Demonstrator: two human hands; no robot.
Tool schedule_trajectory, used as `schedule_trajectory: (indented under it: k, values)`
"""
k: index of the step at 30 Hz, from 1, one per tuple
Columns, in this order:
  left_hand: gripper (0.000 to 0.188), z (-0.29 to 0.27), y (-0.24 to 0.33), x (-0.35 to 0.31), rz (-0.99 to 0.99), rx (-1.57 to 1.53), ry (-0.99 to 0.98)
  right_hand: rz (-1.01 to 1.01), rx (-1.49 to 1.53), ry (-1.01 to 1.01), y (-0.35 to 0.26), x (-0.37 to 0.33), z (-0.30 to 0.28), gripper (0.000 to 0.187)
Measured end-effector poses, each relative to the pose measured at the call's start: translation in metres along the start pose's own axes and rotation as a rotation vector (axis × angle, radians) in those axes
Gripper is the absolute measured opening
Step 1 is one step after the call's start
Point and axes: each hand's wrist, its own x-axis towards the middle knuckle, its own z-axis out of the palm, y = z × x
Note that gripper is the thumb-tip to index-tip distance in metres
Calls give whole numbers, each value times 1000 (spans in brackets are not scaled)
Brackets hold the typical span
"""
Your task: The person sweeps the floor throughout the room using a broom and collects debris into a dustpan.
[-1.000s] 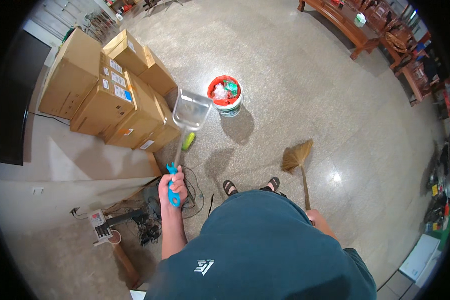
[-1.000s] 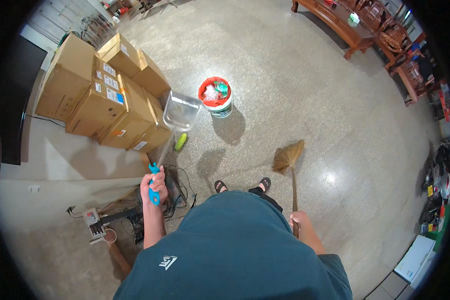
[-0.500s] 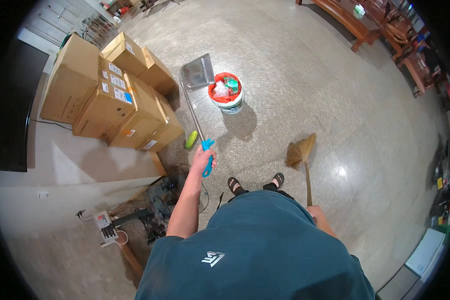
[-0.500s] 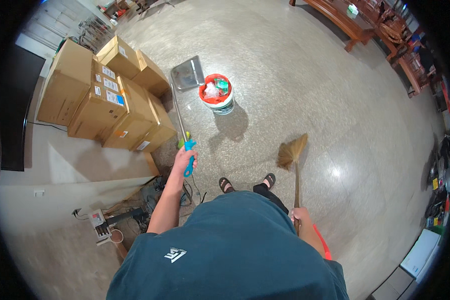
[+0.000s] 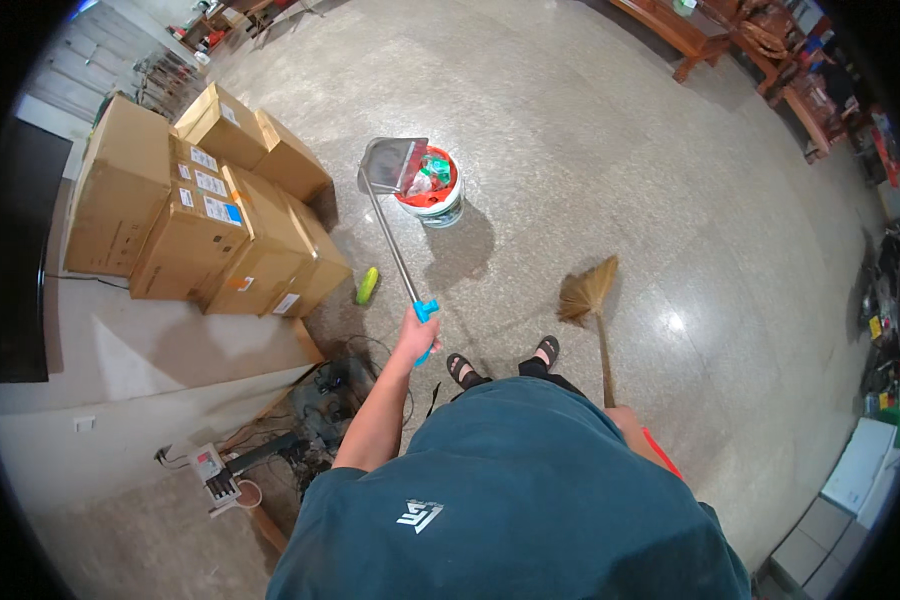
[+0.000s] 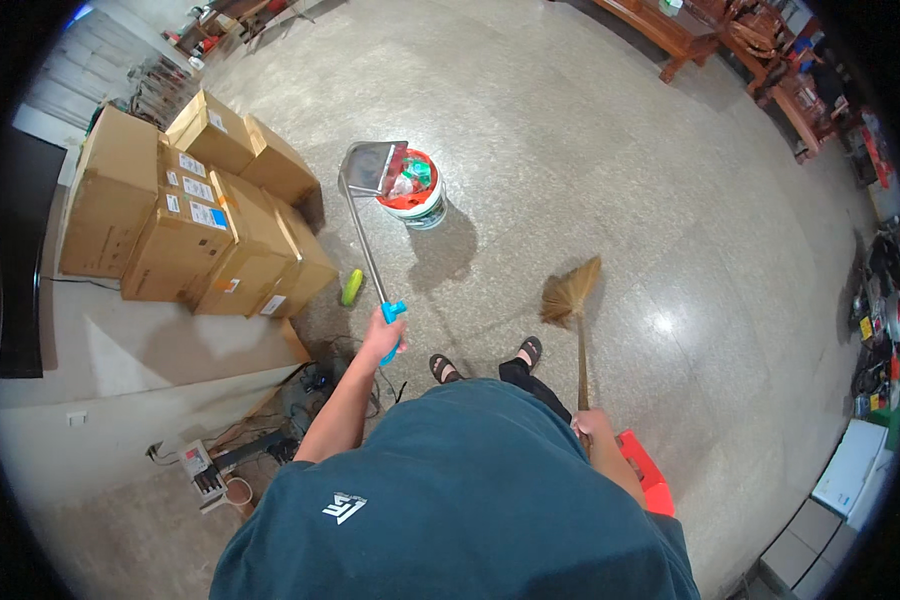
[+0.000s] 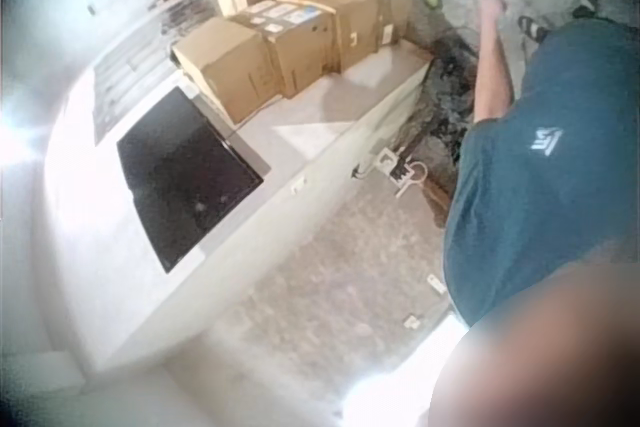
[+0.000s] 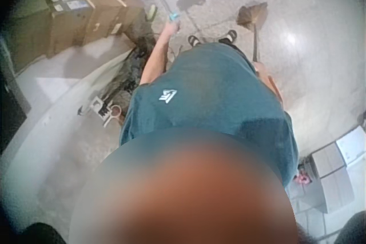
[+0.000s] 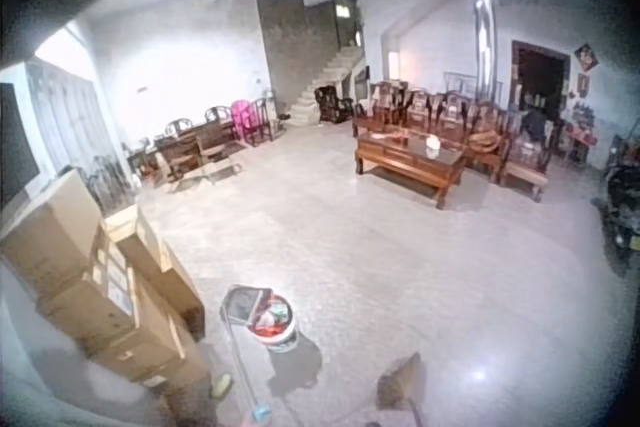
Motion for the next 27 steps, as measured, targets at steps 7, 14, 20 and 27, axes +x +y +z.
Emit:
schedule_trajectory:
  k: [7,14,20,27]
  values:
    - [33,-12,11,-38,81,-90,-29,-18,-107,-123,31,45,13,19]
    - [31,-12,8,-48,-33,71,44,-136,-127,-125,36,63,18,22]
    - [34,3,17,-47,-76,25,48,-79,-145,-79,29,57,-1,20]
    - [42,-8,-3,-52,-51,-97,51,-22,-364,-209,33,100,8,27]
